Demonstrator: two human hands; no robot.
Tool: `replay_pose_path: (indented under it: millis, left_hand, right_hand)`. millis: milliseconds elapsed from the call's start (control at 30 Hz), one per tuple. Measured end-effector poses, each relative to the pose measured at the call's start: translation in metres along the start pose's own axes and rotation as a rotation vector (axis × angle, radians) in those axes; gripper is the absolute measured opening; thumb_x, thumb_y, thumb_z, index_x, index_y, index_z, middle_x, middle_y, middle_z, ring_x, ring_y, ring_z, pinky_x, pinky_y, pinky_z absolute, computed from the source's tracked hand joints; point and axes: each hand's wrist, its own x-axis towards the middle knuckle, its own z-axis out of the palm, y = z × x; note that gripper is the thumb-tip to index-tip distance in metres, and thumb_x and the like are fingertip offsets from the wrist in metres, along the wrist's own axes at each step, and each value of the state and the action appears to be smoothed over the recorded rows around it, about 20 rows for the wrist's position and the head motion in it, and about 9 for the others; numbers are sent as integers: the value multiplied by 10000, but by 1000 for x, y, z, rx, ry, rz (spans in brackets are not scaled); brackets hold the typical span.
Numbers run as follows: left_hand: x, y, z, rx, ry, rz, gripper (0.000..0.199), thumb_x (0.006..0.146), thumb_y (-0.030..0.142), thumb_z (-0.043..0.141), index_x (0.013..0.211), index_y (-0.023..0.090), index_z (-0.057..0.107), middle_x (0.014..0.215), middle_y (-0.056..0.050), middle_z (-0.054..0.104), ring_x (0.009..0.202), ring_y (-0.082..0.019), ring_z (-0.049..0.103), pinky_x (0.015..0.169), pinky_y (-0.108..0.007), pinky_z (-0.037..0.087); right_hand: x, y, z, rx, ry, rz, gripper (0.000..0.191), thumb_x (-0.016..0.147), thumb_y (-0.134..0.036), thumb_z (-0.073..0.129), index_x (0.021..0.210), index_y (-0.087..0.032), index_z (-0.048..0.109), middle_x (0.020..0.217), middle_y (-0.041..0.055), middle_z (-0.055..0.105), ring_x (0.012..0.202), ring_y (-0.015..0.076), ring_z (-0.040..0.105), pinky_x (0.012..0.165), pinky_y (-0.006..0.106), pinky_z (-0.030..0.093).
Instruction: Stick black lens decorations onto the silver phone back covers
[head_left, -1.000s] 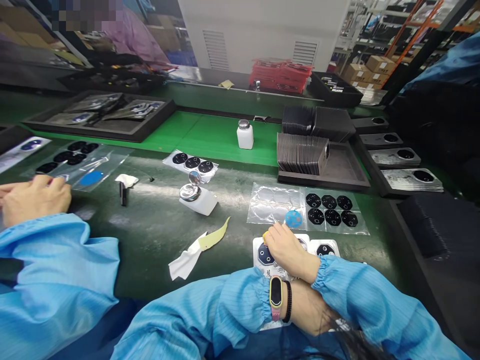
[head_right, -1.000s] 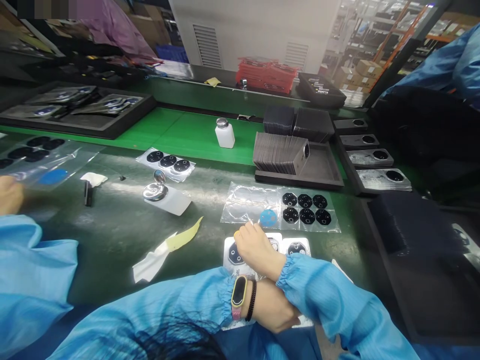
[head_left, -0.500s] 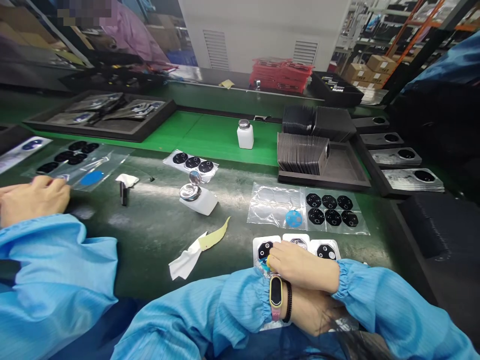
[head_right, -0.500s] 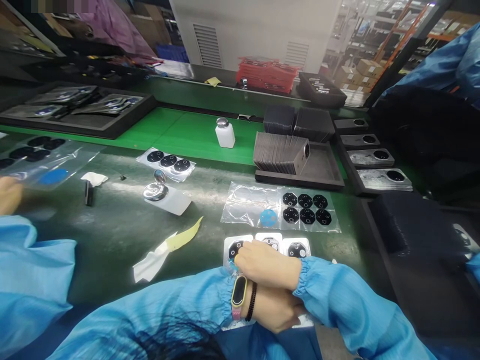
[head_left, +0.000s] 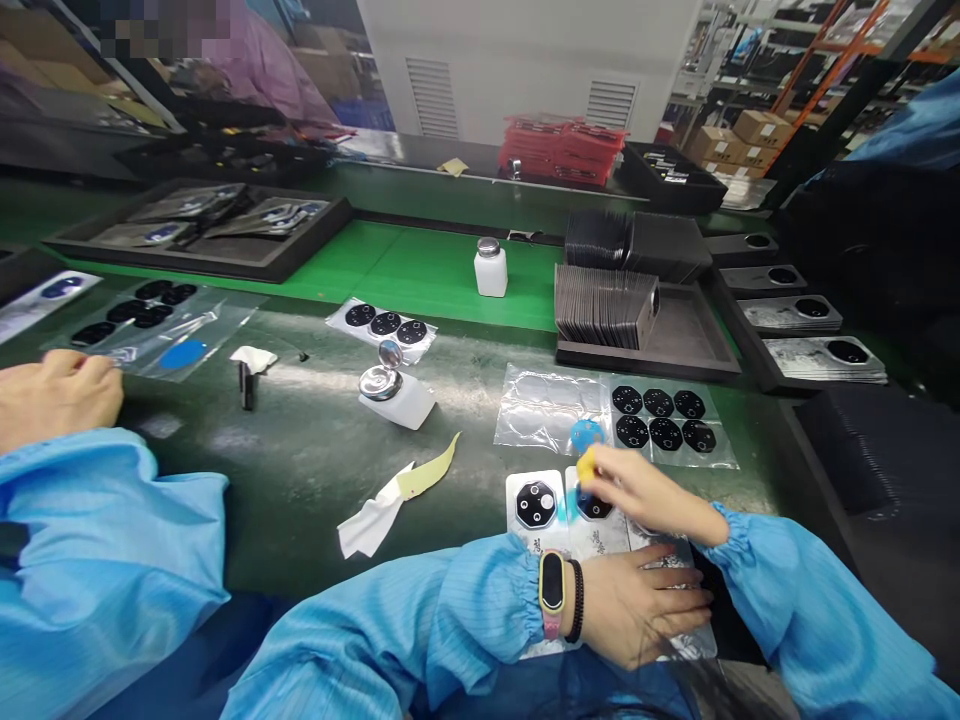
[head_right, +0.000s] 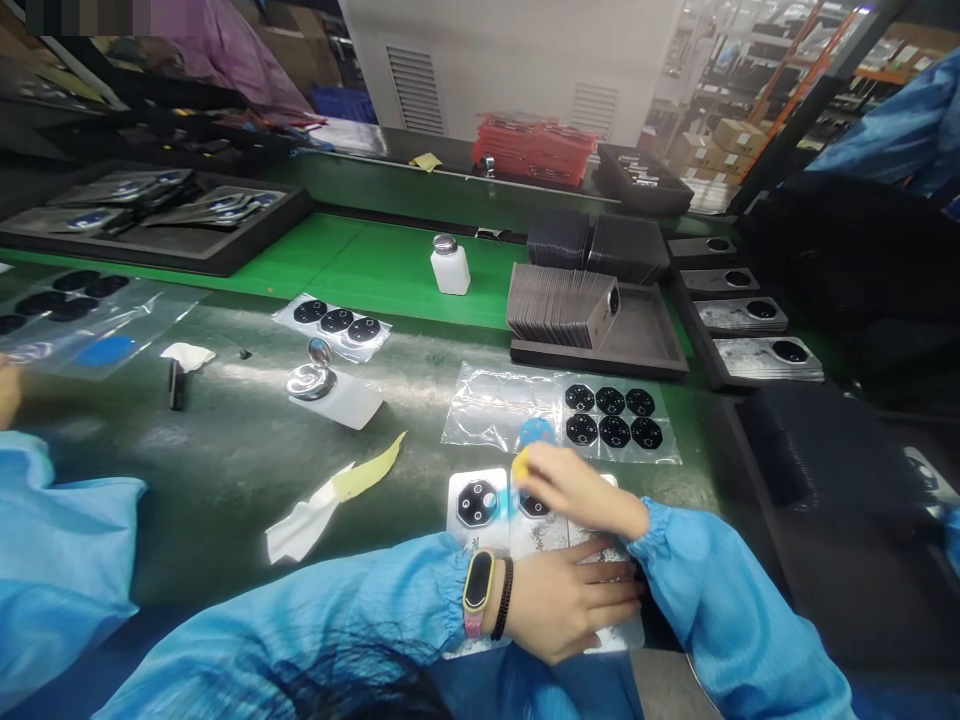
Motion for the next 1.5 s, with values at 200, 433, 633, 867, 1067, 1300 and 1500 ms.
replay_pose_path:
  millis: [200,433,633,867,1067,1300,1500]
  left_hand:
    - [3,-2,-1,13,-22,84,491,947,293,285,1323,81,517,1396,-41,566,1314,-202,464,1135,-377,290]
    - [4,-3,-5,-7,-19,87,477,924,299,365,1320,80,517,1371,-48,589,1270,-206,504,1149,-392,269]
    - [5,-3,-5,-56,-12,85,430,901,292,431,1250,90,577,1293,-63,648,1236,-219,534,1115,-387,310]
    - [5,-3,-3,-89,-25,86,283,880,248,469,1005,147,702,1273,-59,662,1244,-214,549,1057,-342,380]
    - [5,-3,-1,-83,-37,80,307,882,290,470,1035,147,695,1344,-44,612,1308,-221,489,1068,-348,366]
    - [5,-3,-2,-73,-37,92,392,891,283,456,1205,108,612,1321,-49,631,1287,-223,501,1094,-366,337]
    - [2,-2,-1,-55,-1,78,454,934,260,339,1308,74,517,1366,-79,593,1304,-219,481,1143,-408,268]
  right_hand:
    - [20,37,4,-274,319,244,240,881,-115,505,665,-214,471,670,-12,556,609,146,531,562,249,407]
    - [19,39,9,-359,390,237,205,882,-99,479,747,-193,601,779,60,639,749,201,580,694,311,453]
    - [35,5,15,-69,138,125,69,810,-118,664,826,-179,638,811,17,664,765,168,593,711,286,466]
    - [56,-20,34,2,-63,217,118,725,-48,722,744,-146,660,709,-10,634,650,127,533,598,238,378]
    - [66,-15,29,41,-117,283,152,677,-12,727,663,-161,699,582,-46,624,532,94,523,544,213,369]
    - [72,-16,23,54,-74,266,219,681,32,640,652,-175,706,613,-36,669,563,104,574,586,218,421]
    - [17,-14,-24,115,203,241,102,789,-168,600,801,-188,699,799,16,725,703,159,636,672,273,492]
